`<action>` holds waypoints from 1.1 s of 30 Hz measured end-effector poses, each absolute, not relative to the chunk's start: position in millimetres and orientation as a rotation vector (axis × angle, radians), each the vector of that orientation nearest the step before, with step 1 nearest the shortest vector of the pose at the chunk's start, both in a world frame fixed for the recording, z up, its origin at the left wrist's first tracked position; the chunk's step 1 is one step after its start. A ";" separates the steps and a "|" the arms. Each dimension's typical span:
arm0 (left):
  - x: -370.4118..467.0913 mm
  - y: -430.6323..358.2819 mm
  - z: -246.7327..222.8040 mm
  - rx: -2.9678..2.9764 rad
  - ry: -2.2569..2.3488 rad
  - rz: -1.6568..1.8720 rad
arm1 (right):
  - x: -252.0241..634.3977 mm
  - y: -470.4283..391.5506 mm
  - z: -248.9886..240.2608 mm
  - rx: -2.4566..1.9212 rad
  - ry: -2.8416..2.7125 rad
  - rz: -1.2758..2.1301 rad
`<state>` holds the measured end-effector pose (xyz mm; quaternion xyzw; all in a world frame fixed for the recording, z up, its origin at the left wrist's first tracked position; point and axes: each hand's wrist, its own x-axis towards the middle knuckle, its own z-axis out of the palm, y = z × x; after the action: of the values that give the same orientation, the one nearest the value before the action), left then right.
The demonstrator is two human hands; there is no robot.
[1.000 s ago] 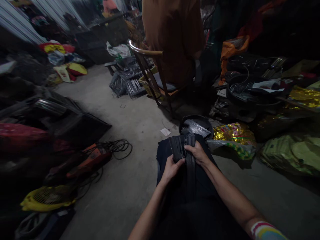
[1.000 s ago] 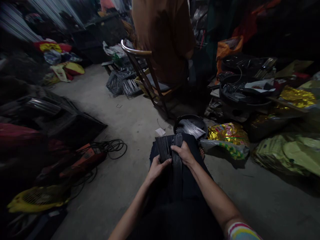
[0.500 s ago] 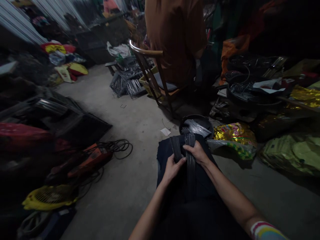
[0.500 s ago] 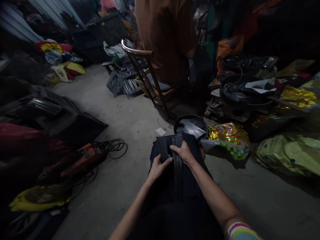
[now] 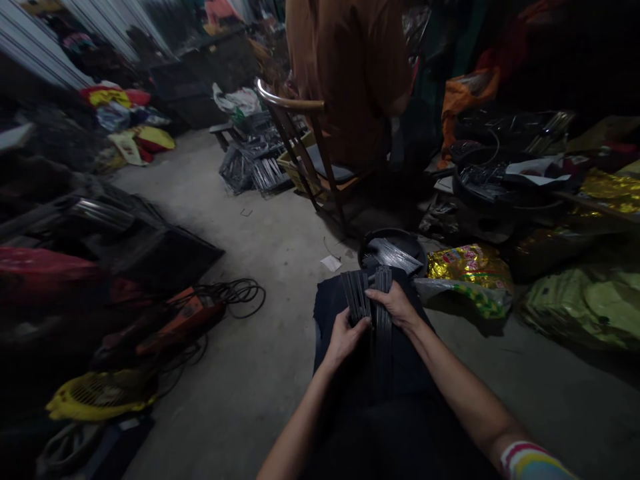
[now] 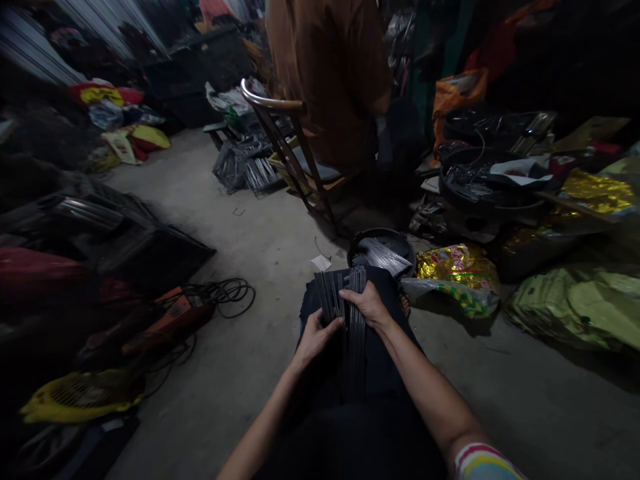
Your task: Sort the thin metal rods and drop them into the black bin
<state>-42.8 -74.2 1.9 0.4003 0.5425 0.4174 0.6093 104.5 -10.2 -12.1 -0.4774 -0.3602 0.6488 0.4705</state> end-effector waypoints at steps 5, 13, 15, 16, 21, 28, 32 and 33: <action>-43.9 -74.4 0.7 0.961 1.267 0.971 | 104.7 -11.5 -14.5 -1.123 -0.799 1.654; -39.2 -71.3 6.0 0.974 1.272 0.984 | 102.2 -14.5 -5.9 -1.090 -0.844 1.634; -37.0 -69.6 5.8 0.970 1.289 0.980 | 101.1 -13.8 -7.4 -1.115 -0.861 1.613; -36.2 -69.0 5.5 0.969 1.298 0.977 | 100.7 -13.4 -8.6 -1.130 -0.863 1.606; -35.5 -69.9 6.3 0.976 1.339 0.959 | 101.5 -11.8 -14.3 -1.136 -0.857 1.620; -41.8 -73.7 11.7 0.984 1.297 0.918 | 106.8 -12.2 -12.5 -1.074 -0.849 1.647; -43.5 -73.0 6.7 0.983 1.280 0.904 | 106.2 -11.2 -14.1 -1.083 -0.883 1.630; -43.3 -72.7 5.7 0.975 1.264 0.909 | 105.6 -10.9 -14.9 -1.102 -0.891 1.613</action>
<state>-43.3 -72.7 5.7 0.4218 0.5469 0.3930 0.6070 105.6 -10.9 -14.9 -0.4510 -0.3646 0.6603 0.4772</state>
